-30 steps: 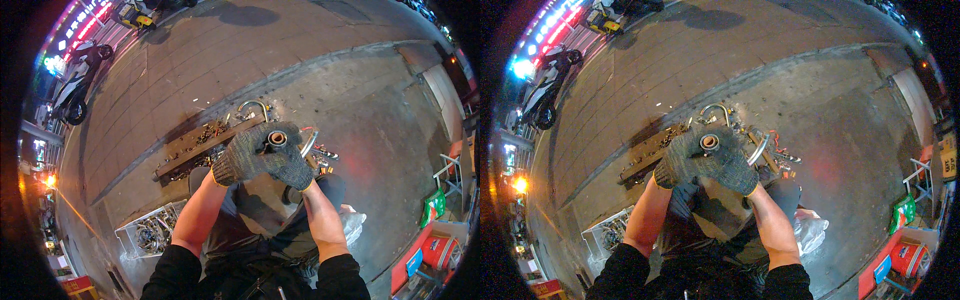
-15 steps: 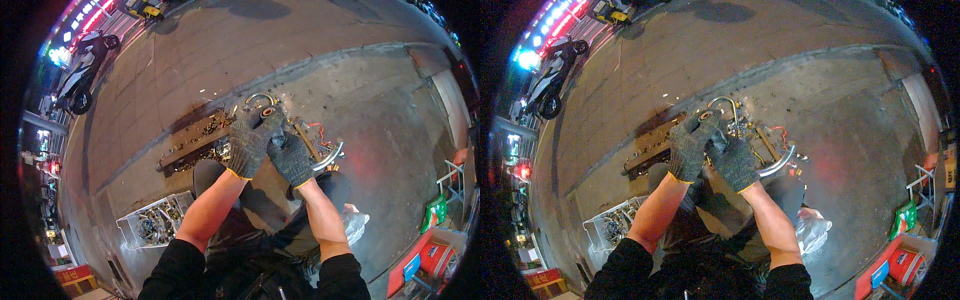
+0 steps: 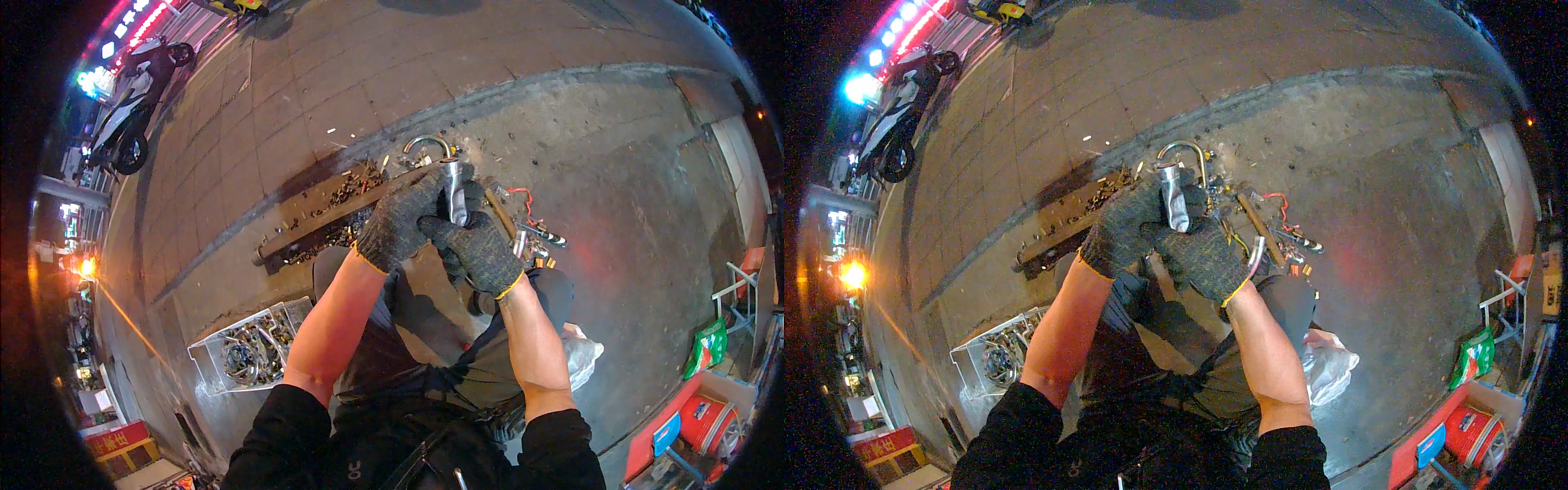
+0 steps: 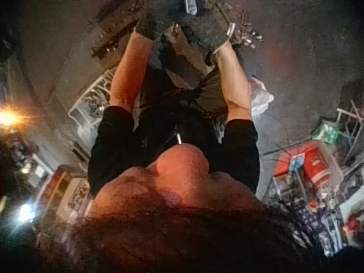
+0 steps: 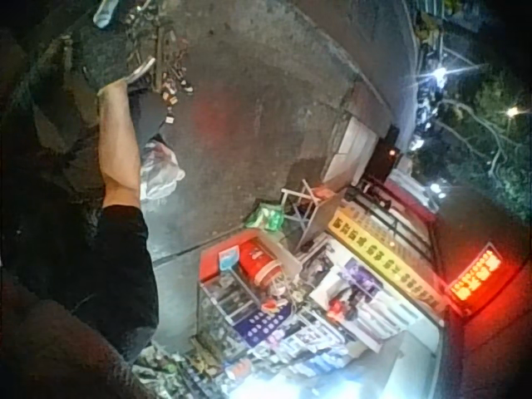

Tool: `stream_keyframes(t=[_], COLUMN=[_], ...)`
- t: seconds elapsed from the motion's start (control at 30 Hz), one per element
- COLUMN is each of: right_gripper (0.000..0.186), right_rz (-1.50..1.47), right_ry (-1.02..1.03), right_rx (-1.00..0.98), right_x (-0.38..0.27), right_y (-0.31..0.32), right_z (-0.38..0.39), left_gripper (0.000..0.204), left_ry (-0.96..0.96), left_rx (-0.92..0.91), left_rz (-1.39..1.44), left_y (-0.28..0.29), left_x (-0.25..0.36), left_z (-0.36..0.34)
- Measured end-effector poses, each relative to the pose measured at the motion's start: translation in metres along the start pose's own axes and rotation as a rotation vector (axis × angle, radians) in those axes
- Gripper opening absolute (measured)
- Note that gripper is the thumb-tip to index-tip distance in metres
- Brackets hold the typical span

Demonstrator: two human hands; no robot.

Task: The person sits on the ground and uses pliers and a hammer to disassemble and manipulate various lock cylinders and U-shaped shackle parts. They repeatedly strike the components, separate internal pieces, and place some parts into a white wire basket.

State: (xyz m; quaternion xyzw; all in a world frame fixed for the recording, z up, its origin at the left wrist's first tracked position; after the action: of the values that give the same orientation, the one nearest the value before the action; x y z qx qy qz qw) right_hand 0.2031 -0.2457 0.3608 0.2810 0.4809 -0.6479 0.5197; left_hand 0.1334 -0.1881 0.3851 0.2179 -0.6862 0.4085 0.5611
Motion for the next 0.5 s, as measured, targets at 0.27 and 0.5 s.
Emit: stream_keyframes(t=[0.27, 0.5], right_gripper=[0.029, 0.041], right_rz=[0.166, 0.481], right_ry=[0.124, 0.456], right_rx=[-0.184, -0.231], right_x=[-0.025, -0.041], right_y=[-0.022, -0.032], right_z=[0.013, 0.02], left_gripper=[0.047, 0.035], left_ry=[-0.236, -0.078], left_rx=[-0.076, 0.0], left_rz=[-0.416, -0.613], left_y=[-0.007, -0.006], left_x=[0.045, 0.07], left_z=[0.015, 0.022])
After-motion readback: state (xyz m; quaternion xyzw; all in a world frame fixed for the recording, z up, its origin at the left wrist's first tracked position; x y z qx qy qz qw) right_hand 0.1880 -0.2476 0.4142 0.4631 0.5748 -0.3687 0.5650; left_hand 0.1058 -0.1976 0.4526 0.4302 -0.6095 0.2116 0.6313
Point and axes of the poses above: each hand's wrist, its own z-axis away from the middle knuckle, its own y-axis out of the back of the hand, x = y × z, the point moved 10 cm from there along -z, towards the middle knuckle, and after that the axes turned 9 degrees about -z, right-handed, at the moved point
